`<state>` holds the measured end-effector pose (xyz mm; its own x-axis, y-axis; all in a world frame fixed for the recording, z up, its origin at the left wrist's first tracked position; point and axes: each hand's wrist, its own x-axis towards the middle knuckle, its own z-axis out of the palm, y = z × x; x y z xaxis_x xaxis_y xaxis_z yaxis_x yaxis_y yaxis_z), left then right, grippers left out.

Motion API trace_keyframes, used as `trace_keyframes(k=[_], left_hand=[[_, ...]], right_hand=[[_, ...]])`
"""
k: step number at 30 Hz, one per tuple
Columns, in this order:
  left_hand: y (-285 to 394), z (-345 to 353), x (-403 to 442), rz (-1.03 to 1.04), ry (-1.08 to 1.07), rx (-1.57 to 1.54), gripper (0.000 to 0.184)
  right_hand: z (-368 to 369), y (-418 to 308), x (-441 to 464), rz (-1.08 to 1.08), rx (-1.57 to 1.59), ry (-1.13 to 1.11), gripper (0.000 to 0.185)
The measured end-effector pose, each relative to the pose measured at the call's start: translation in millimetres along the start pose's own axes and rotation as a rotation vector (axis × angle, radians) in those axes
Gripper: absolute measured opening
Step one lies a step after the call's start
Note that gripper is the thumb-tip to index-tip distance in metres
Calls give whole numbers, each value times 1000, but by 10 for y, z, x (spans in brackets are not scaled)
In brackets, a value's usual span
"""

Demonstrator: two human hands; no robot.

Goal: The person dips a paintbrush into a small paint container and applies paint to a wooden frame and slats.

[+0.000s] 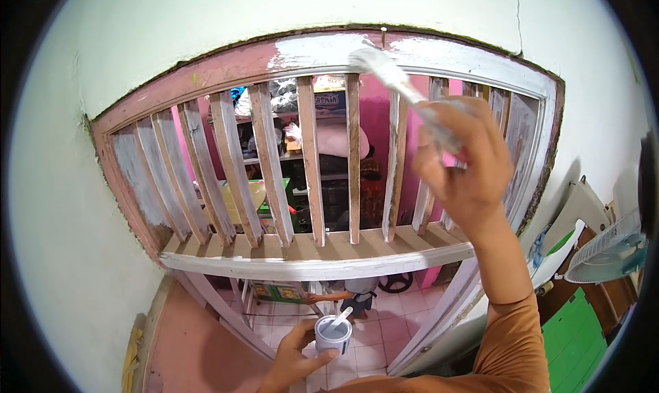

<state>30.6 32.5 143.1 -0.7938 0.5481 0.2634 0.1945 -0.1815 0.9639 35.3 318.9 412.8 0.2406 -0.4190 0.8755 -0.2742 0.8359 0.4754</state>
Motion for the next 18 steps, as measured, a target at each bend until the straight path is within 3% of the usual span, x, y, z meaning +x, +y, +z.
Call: trace_keyframes(k=[10,18], left_hand=[[-177,-106,-36,-7,68,0,68],[-138,-14,-12,-38,53,-5,65]], right_hand=[[-212,288,-105,47,-12,180,30],[-173,246,-19,167,-74,127,28]])
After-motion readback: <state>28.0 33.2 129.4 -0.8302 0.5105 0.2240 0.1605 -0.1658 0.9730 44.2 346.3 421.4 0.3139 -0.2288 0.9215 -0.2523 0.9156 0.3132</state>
